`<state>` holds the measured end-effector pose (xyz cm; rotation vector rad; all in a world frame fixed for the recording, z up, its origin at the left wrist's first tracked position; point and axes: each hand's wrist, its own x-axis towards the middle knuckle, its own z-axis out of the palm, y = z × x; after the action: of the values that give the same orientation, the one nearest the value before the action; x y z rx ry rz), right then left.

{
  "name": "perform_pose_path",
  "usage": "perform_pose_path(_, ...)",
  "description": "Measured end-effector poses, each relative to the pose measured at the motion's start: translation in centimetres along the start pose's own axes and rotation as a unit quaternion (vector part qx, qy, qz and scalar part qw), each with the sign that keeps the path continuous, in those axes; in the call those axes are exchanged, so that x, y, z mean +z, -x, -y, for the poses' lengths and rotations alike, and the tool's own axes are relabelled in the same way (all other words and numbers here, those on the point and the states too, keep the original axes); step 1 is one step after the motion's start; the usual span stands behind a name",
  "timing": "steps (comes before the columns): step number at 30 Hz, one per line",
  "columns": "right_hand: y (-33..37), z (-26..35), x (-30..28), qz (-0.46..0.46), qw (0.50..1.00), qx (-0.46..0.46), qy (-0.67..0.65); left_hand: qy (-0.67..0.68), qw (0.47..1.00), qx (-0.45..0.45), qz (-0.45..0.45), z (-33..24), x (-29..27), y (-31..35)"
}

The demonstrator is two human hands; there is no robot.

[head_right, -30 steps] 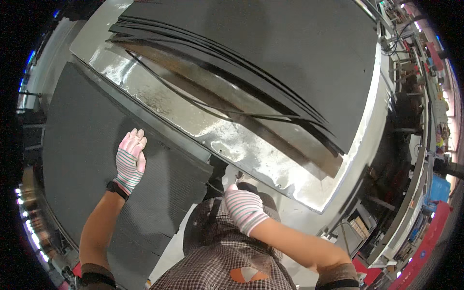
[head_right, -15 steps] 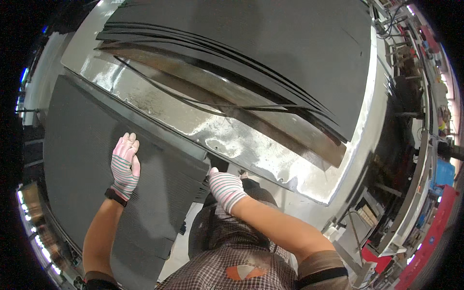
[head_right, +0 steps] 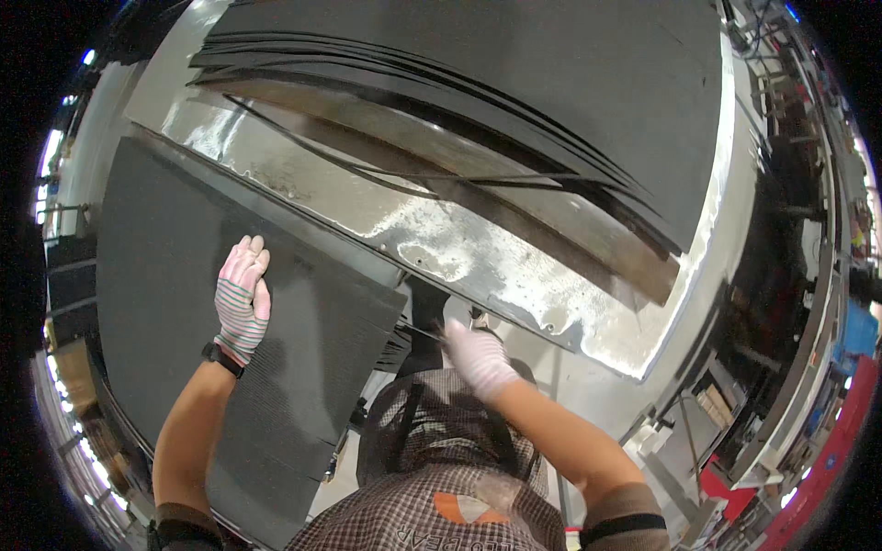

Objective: Cutting, measuring, labeling, and applying adhesive to insulation foam boards on a factory production line.

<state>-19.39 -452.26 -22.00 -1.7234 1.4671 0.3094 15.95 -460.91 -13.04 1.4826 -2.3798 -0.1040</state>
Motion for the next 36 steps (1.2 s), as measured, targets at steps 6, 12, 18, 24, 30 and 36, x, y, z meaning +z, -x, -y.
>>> perform_pose_path(6, 12.3, -11.1, 2.3, 0.124, 0.988, 0.06, 0.076, -0.041, 0.999, 0.015, -0.021, 0.0, -0.4, 0.2)
perform_pose_path(12, 9.9, 13.6, -6.9, -0.149, 0.887, -0.438, -0.009, -0.012, 0.994, 0.013, 0.108, 0.4, -3.0, -1.6)
perform_pose_path(18, -3.8, 14.3, -9.9, -0.124, 0.98, -0.139, -0.068, -0.019, 0.999, 0.031, -0.005, 1.2, -1.3, 1.4)
perform_pose_path(24, -7.5, 16.7, -12.7, 0.089, 0.979, 0.005, -0.184, 0.005, 0.999, 0.006, -0.053, 1.8, -0.5, 1.7)
perform_pose_path(30, -7.3, 17.0, -13.1, 0.117, 0.982, 0.02, -0.145, 0.011, 0.998, -0.025, -0.056, 1.8, 0.3, 2.2)
perform_pose_path(36, -3.1, 6.7, -13.5, 0.28, 0.953, 0.04, -0.109, 0.026, 0.998, -0.056, 0.023, 1.1, -0.3, 1.9)
